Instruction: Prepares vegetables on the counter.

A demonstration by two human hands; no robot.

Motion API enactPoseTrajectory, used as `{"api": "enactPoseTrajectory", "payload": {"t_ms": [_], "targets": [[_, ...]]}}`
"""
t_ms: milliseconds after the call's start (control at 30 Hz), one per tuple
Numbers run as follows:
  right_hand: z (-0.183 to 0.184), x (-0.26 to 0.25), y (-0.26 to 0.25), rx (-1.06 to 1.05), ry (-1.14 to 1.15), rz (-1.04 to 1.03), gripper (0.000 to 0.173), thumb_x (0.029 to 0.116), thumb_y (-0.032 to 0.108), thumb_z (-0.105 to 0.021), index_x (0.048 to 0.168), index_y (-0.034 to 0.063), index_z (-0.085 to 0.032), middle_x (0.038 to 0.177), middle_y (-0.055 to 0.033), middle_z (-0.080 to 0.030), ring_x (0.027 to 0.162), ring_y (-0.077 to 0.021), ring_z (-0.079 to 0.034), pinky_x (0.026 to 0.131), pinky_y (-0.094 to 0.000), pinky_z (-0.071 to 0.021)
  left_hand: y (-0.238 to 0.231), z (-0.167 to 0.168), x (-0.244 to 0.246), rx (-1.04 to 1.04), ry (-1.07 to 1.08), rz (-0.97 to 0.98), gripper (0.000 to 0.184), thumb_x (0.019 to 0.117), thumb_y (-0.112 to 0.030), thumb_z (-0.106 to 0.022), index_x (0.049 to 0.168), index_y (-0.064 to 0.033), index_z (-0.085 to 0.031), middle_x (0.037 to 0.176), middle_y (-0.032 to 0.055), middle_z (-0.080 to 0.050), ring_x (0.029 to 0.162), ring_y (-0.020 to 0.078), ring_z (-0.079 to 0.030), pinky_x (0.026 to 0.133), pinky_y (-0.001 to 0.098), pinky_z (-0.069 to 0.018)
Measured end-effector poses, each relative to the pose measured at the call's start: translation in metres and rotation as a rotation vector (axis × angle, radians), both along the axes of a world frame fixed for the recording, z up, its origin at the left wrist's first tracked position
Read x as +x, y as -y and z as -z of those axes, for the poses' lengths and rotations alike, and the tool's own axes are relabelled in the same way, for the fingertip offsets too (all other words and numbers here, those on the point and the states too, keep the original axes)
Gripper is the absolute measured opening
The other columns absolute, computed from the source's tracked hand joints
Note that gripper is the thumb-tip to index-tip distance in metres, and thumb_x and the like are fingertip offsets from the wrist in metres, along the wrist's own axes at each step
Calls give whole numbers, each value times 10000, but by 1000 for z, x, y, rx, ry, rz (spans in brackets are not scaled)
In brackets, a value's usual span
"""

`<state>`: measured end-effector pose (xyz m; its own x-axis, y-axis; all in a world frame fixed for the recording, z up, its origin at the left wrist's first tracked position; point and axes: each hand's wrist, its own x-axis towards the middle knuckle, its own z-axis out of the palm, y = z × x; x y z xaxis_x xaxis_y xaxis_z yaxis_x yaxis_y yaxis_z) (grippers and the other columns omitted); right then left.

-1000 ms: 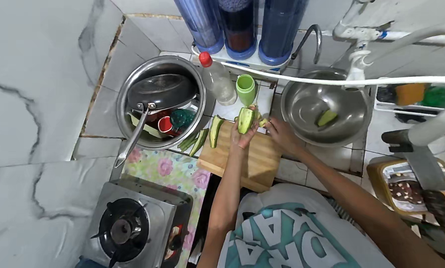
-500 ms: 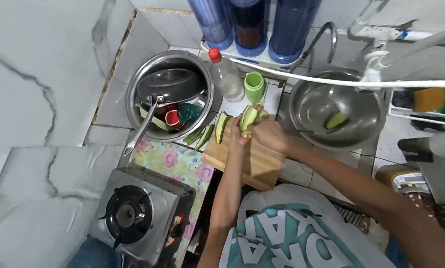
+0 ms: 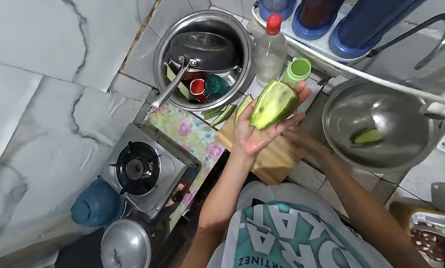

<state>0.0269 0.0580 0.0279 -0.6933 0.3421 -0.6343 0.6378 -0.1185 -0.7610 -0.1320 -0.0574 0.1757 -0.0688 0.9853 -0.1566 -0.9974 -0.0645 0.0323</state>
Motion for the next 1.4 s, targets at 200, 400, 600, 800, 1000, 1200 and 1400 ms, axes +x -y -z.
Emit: {"api": "enactPoseTrajectory", "payload": {"t_ms": [200,400,600,800,1000,1200,1400], "targets": [[24,1,14,-55,35,15,304,1101,234,-472,1018,-7,-639,611,36,-443,473,-23,-384,468,-184,-345,0,-3,4,64,9,46,543,1061,-396,-281,1465,-86,-466,1534,175,-478,1373,321,-534,1008,446,-550],[33,8,18,-47,81,106,308,1107,227,-454,1122,-24,-632,714,-3,-457,548,-46,-377,525,-209,-347,-8,34,2,-229,-188,85,431,1047,-312,-423,1413,-99,-506,1447,174,-556,1250,300,-628,906,388,-605],[51,-3,16,-26,169,365,411,1140,277,-348,1281,-24,-590,883,-117,-549,668,-153,-467,626,-323,-434,-58,115,12,-779,-392,194,311,1045,-235,-515,1307,-68,-539,1201,171,-634,1010,298,-683,811,409,-611],[13,-13,45,324,15,180,348,1014,122,-595,1306,-66,-620,1336,-259,-623,1259,-349,-600,1101,-478,-456,-34,119,21,-811,-560,206,373,1061,-237,-483,1379,-43,-502,1251,205,-637,1054,337,-684,845,468,-612],[1,23,65,442,-125,139,429,1078,168,-471,1457,-22,-537,1596,-258,-382,1455,-362,-427,1199,-436,-356,19,130,4,-780,-1040,231,404,1019,18,-415,1423,5,-407,1216,145,-598,958,212,-702,769,373,-636],[-49,165,65,630,117,535,241,979,134,-654,1117,-45,-735,1269,-215,-665,1160,-350,-656,1010,-521,-518,53,148,-18,-841,-1501,192,425,898,62,-645,1302,10,-520,1090,129,-594,774,142,-657,602,306,-594],[-35,386,84,870,797,893,661,852,272,-825,1356,-57,-552,1427,-417,-428,1305,-624,-431,1022,-764,-384,55,166,-17,-867,-1258,116,415,904,63,-628,1297,33,-496,965,68,-652,638,68,-615,564,225,-550]]}}
